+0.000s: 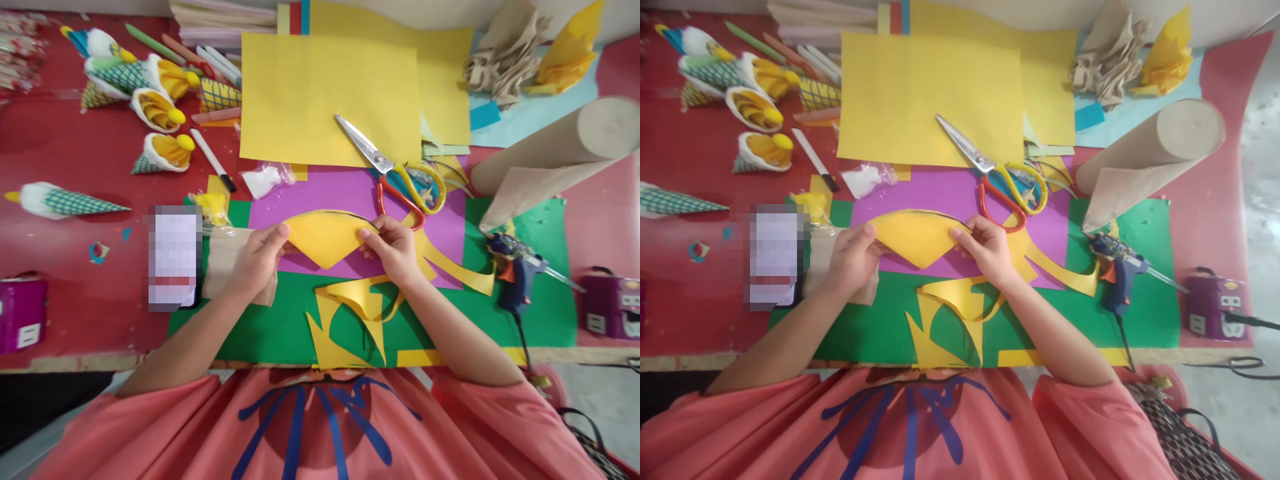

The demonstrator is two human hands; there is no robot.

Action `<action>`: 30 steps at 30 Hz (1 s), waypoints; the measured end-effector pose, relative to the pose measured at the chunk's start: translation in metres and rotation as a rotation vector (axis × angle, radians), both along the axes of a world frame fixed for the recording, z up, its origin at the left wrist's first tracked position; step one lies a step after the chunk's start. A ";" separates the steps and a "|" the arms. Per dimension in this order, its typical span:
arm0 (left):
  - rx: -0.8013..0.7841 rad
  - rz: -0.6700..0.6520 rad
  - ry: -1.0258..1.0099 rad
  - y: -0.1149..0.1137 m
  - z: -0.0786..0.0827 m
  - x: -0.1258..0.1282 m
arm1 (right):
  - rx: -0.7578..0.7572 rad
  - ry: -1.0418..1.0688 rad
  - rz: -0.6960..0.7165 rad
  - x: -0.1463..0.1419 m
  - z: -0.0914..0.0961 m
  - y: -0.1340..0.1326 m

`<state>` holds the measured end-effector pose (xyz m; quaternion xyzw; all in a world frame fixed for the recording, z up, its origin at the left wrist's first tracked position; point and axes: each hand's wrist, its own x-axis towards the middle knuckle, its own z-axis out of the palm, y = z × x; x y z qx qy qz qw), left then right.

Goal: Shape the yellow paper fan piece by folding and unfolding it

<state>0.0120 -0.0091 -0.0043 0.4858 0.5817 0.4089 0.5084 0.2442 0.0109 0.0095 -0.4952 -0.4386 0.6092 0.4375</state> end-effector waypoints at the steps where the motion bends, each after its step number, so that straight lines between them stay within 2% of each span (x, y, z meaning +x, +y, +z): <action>1: -0.023 0.013 -0.080 0.001 0.003 0.002 | -0.009 0.005 0.005 0.000 0.000 0.000; 3: -0.068 0.051 -0.218 0.003 0.008 0.005 | -0.023 0.017 0.024 0.000 0.000 0.000; 10: -0.064 0.162 -0.421 0.004 0.011 0.009 | 0.039 -0.012 0.134 0.004 0.001 -0.003; 14: -0.079 0.189 -0.450 0.006 0.010 0.010 | 0.126 -0.071 0.179 0.006 0.000 -0.004; 18: -0.090 0.177 -0.429 0.006 0.007 0.009 | 0.165 -0.097 0.165 0.006 -0.003 -0.002; 21: -0.136 0.077 -0.359 0.002 0.004 0.006 | 0.160 -0.107 0.128 0.006 -0.004 -0.002; 26: -0.330 -0.262 -0.239 -0.006 0.004 0.006 | 0.177 -0.127 0.134 0.004 -0.002 -0.002; 28: -0.395 -0.313 -0.267 -0.007 0.007 0.008 | 0.175 -0.119 0.146 0.004 -0.002 -0.003; 30: -0.408 -0.303 -0.281 -0.006 0.009 0.010 | 0.161 -0.109 0.157 0.004 -0.003 -0.003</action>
